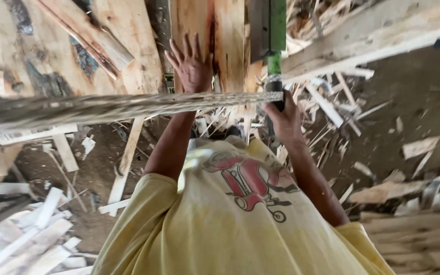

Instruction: Peeling and handling thin strips of wood veneer from a rotating log or machine in a workshop.

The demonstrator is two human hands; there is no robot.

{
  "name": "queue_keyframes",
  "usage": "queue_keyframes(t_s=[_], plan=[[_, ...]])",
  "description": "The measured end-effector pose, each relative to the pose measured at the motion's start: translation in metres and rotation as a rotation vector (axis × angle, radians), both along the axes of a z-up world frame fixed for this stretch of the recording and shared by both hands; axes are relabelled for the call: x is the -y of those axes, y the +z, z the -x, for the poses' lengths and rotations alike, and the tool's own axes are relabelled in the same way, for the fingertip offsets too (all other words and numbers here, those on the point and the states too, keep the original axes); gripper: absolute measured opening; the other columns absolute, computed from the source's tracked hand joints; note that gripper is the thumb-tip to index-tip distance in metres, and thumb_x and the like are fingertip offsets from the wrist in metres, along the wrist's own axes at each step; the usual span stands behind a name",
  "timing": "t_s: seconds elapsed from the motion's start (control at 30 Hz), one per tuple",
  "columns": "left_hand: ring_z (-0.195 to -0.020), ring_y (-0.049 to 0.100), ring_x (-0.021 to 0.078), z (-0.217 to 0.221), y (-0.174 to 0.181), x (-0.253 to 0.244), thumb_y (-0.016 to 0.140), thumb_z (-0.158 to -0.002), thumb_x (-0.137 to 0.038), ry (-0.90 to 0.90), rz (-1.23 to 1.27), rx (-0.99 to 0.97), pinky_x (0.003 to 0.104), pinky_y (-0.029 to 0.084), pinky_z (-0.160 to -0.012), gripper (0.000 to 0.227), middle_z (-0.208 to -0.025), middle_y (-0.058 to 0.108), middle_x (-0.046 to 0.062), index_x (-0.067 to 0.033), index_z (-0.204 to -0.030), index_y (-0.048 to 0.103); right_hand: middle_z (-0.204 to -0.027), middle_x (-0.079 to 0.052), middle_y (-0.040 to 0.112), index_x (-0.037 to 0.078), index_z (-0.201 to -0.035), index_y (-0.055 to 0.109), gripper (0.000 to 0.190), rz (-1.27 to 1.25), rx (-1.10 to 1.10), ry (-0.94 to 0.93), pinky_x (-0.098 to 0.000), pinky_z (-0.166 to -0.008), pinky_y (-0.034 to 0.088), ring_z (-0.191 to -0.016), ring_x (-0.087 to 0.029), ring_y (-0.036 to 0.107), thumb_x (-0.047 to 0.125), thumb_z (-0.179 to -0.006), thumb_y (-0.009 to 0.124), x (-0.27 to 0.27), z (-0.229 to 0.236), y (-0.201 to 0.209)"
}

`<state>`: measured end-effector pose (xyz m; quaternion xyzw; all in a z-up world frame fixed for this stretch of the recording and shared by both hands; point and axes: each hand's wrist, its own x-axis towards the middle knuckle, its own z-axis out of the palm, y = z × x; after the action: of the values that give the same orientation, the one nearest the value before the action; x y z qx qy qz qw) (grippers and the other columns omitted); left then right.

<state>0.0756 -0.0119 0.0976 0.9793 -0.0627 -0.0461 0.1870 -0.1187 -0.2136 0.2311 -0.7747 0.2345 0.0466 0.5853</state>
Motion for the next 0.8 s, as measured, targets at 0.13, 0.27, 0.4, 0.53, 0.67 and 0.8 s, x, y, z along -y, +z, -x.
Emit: queue_keyframes(t_s=[0.13, 0.27, 0.4, 0.53, 0.67, 0.8], plan=[[-0.155, 0.011, 0.0509, 0.005, -0.047, 0.034, 0.047, -0.108, -0.057, -0.177, -0.089, 0.172, 0.071, -0.006, -0.119, 0.073, -0.17, 0.022, 0.023, -0.0152, -0.164, 0.025, -0.1, -0.007, 0.066, 0.002, -0.139, 0.054, 0.054, -0.448, 0.208, -0.152, -0.0312, -0.069, 0.055, -0.08, -0.015, 0.065, 0.038, -0.102, 0.066, 0.023, 0.03, -0.075], [-0.157, 0.013, 0.0503, 0.018, -0.051, 0.037, 0.047, -0.106, -0.061, -0.177, -0.026, 0.09, 0.07, -0.003, -0.122, 0.078, -0.17, 0.024, 0.022, -0.0127, -0.164, 0.027, -0.101, -0.008, 0.07, 0.004, -0.141, 0.055, 0.054, -0.623, 0.31, -0.233, -0.0306, -0.068, 0.057, -0.08, -0.015, 0.067, 0.041, -0.104, 0.06, 0.043, 0.041, -0.218], [-0.156, 0.014, 0.0501, 0.029, -0.044, 0.056, 0.049, -0.104, -0.059, -0.199, -0.027, 0.055, 0.071, -0.001, -0.121, 0.078, -0.169, 0.025, 0.022, -0.0123, -0.163, 0.029, -0.1, -0.008, 0.07, 0.004, -0.139, 0.057, 0.05, -0.546, 0.274, -0.258, -0.0313, -0.068, 0.057, -0.079, -0.016, 0.067, 0.039, -0.103, 0.061, 0.056, 0.02, -0.3], [-0.155, 0.016, 0.05, 0.028, -0.041, 0.056, 0.051, -0.102, -0.057, -0.158, -0.037, 0.047, 0.072, 0.0, -0.121, 0.078, -0.168, 0.026, 0.023, -0.0119, -0.162, 0.03, -0.099, -0.008, 0.07, 0.003, -0.136, 0.059, 0.047, -0.484, 0.25, -0.216, -0.0321, -0.067, 0.057, -0.079, -0.017, 0.067, 0.036, -0.102, 0.061, 0.055, -0.015, -0.325], [-0.154, 0.018, 0.0498, 0.024, -0.04, 0.055, 0.053, -0.1, -0.055, -0.118, -0.045, 0.048, 0.073, 0.001, -0.12, 0.078, -0.167, 0.027, 0.023, -0.0114, -0.161, 0.032, -0.098, -0.009, 0.071, 0.003, -0.133, 0.06, 0.044, -0.421, 0.239, -0.174, -0.0328, -0.067, 0.056, -0.078, -0.018, 0.067, 0.034, -0.102, 0.062, 0.042, -0.048, -0.335], [-0.153, 0.019, 0.0496, 0.016, -0.043, 0.059, 0.055, -0.098, -0.054, -0.082, -0.04, 0.052, 0.074, 0.003, -0.119, 0.078, -0.165, 0.028, 0.023, -0.011, -0.16, 0.033, -0.097, -0.009, 0.071, 0.003, -0.13, 0.062, 0.041, -0.345, 0.236, -0.139, -0.0336, -0.066, 0.056, -0.078, -0.018, 0.067, 0.031, -0.101, 0.062, 0.035, -0.08, -0.328]])
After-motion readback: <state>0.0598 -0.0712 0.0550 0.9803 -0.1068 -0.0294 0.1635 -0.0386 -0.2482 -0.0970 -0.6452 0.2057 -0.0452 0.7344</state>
